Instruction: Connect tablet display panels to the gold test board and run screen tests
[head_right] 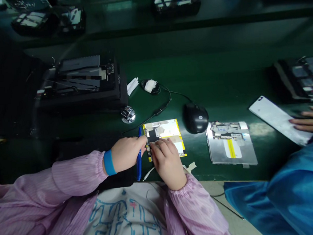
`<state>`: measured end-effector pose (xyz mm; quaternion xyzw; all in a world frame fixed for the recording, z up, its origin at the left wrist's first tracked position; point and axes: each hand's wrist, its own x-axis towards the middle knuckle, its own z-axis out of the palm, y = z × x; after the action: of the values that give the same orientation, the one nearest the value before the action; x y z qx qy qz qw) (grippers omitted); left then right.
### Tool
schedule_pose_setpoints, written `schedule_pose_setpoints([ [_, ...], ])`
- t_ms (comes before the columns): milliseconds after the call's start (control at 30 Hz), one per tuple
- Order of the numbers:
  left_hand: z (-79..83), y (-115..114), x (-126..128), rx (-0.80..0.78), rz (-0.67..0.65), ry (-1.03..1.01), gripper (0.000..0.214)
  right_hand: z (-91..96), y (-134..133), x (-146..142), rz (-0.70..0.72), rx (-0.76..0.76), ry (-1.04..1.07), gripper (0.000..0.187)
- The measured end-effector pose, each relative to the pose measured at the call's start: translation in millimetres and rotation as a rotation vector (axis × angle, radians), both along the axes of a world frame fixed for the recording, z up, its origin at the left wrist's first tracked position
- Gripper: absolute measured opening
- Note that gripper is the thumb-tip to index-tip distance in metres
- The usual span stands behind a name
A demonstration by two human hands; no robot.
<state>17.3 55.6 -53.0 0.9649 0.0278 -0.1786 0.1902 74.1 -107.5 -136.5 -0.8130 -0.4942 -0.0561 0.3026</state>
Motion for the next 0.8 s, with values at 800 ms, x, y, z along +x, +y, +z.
schedule_pose_setpoints([
  [800, -5.7, 140, -190, 0.162, 0.862, -0.377, 0.021, -4.2, 20, 19, -0.160, -0.020, 0.117, 0.037],
])
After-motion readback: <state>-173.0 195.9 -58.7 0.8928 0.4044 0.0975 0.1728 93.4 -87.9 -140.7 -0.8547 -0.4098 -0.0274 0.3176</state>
